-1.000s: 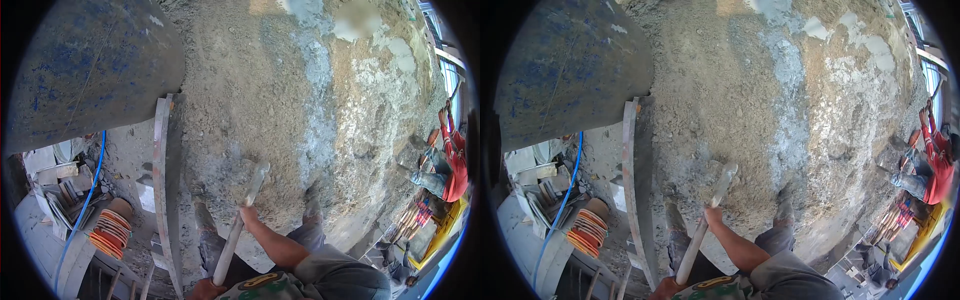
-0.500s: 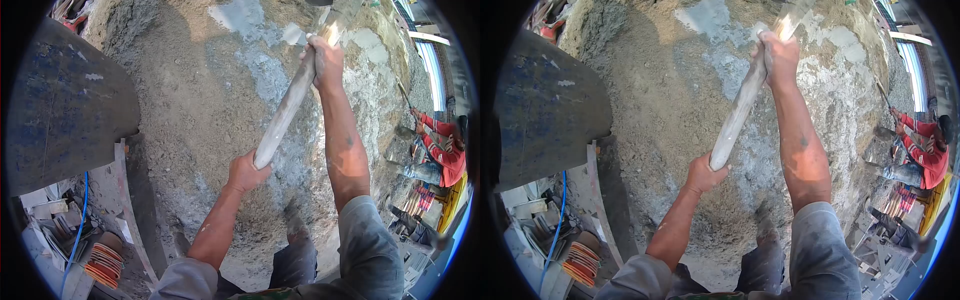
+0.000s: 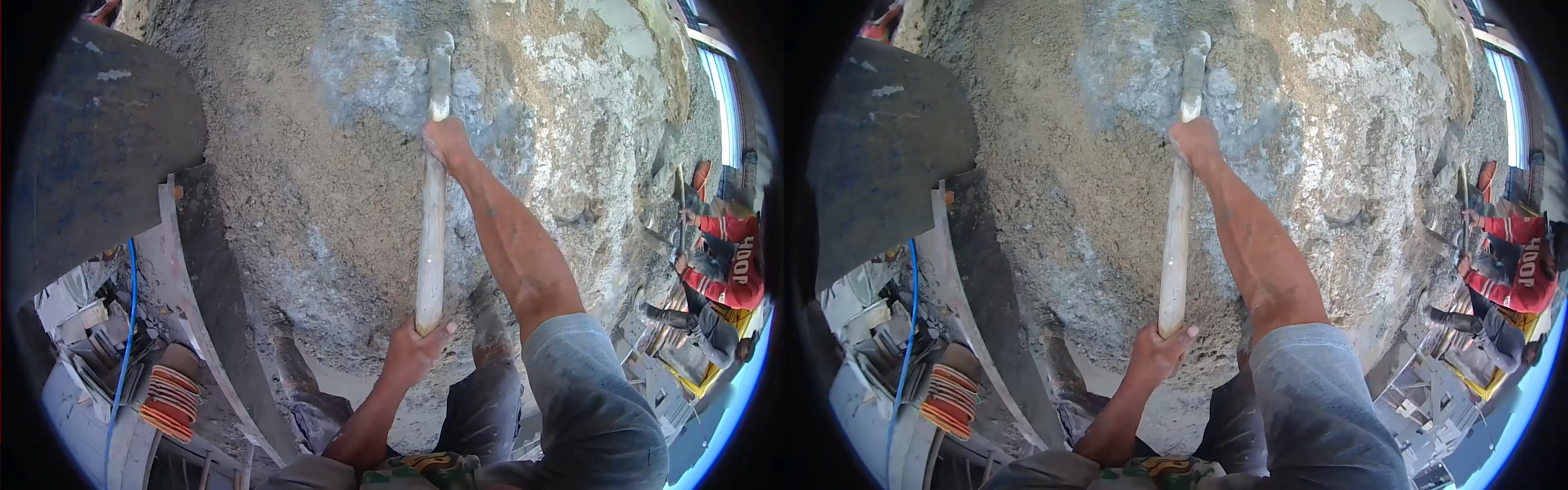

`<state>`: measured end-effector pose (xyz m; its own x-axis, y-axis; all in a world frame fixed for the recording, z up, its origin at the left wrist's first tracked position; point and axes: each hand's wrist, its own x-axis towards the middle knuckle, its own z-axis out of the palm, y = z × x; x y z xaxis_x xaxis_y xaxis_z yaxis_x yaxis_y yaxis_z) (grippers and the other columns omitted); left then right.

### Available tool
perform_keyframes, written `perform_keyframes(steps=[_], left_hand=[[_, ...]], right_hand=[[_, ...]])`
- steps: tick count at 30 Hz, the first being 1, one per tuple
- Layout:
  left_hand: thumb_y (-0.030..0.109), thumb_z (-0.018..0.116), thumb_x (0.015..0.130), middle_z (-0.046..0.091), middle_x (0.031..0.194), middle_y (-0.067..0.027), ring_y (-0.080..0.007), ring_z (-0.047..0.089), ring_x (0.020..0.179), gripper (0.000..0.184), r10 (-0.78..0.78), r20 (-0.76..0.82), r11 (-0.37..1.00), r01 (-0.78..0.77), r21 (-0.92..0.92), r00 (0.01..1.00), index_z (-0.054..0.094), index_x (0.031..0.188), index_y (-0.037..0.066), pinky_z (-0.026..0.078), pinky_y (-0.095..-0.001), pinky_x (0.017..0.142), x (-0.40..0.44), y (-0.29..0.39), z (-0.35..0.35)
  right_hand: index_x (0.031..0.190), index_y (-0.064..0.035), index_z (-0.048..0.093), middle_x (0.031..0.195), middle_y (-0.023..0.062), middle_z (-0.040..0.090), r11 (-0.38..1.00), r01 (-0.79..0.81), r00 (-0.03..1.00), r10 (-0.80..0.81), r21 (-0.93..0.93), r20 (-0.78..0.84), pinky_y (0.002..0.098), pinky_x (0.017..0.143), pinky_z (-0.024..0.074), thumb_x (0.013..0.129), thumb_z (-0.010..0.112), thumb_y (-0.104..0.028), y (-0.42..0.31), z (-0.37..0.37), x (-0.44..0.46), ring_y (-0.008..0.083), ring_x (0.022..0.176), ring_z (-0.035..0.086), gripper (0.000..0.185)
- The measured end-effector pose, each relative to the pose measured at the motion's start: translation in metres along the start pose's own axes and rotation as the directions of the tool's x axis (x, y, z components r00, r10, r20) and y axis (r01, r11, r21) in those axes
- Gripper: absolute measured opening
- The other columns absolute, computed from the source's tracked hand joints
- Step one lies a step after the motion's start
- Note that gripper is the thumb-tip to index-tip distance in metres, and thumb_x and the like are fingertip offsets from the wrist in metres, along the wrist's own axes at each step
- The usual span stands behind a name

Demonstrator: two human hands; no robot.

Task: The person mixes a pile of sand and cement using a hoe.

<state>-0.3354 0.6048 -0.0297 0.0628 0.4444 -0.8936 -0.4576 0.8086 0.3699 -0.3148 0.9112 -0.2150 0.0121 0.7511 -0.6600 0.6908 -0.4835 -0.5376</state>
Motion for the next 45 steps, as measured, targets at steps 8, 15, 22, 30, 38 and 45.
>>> perform_keyframes(steps=[8,15,22,30,38,45], left_hand=[[0.049,0.070,0.073,0.066,0.080,-0.0132,-0.0261,0.064,0.075,0.051,-0.483,-0.031,0.647,0.380,0.661,0.875,0.063,0.097,0.005,0.049,-0.0373,0.069,-0.196,-0.095,-0.129],[0.031,0.069,0.075,0.066,0.093,-0.0201,-0.0335,0.064,0.077,0.045,-0.464,-0.003,0.354,0.189,0.916,0.886,0.061,0.106,-0.001,0.051,-0.0433,0.068,-0.283,-0.134,-0.186],[0.042,0.070,0.070,0.067,0.081,-0.0163,-0.0331,0.066,0.078,0.046,0.223,0.209,0.547,-0.299,0.782,0.952,0.060,0.102,0.011,0.052,-0.0425,0.069,-0.031,-0.055,-0.127],[0.035,0.071,0.073,0.065,0.073,-0.0097,-0.0242,0.063,0.065,0.038,0.619,0.026,0.688,-0.559,0.463,0.785,0.061,0.094,0.004,0.049,-0.0362,0.061,0.172,0.173,-0.084],[0.026,0.074,0.078,0.050,0.057,-0.0011,-0.0072,0.043,0.042,0.029,0.132,-0.066,0.980,-0.140,-0.141,0.989,0.055,0.084,0.003,0.032,-0.0252,0.038,0.043,0.045,-0.073],[0.024,0.070,0.079,0.051,0.056,-0.0004,-0.0061,0.040,0.039,0.023,-0.371,0.065,0.927,0.366,0.085,0.926,0.056,0.074,0.006,0.030,-0.0253,0.037,-0.127,-0.056,-0.112]], right_hand=[[0.087,0.0072,0.059,0.068,0.0139,0.061,0.720,-0.517,0.849,0.499,0.463,0.171,0.0394,0.048,0.0501,0.077,0.062,-0.013,0.186,0.099,-0.290,0.0265,0.057,0.063,0.022],[0.085,-0.0011,0.053,0.070,0.0089,0.051,0.375,-0.643,0.688,0.666,0.668,0.289,0.0399,0.046,0.0499,0.075,0.060,-0.003,0.195,0.084,-0.422,0.0240,0.055,0.055,0.013],[0.090,0.0052,0.051,0.067,0.0092,0.052,0.664,0.091,0.975,0.092,0.742,-0.202,0.0300,0.042,0.0496,0.076,0.056,-0.004,0.002,-0.051,-0.205,0.0201,0.048,0.056,0.017],[0.075,-0.0046,0.059,0.059,0.0079,0.055,0.466,0.736,0.626,-0.745,0.491,-0.230,0.0332,0.041,0.0447,0.081,0.059,-0.017,-0.256,-0.054,0.088,0.0203,0.045,0.053,0.014],[0.091,0.0123,0.064,0.089,0.0277,0.065,0.973,0.210,0.978,-0.210,-0.099,0.018,0.0389,0.074,0.0505,0.066,0.061,-0.021,-0.111,0.078,0.007,0.0363,0.088,0.066,0.041],[0.094,0.0099,0.062,0.076,0.0201,0.065,0.990,-0.094,0.995,0.096,-0.104,0.014,0.0415,0.059,0.0478,0.072,0.063,-0.017,0.111,0.120,-0.170,0.0324,0.070,0.066,0.035]])
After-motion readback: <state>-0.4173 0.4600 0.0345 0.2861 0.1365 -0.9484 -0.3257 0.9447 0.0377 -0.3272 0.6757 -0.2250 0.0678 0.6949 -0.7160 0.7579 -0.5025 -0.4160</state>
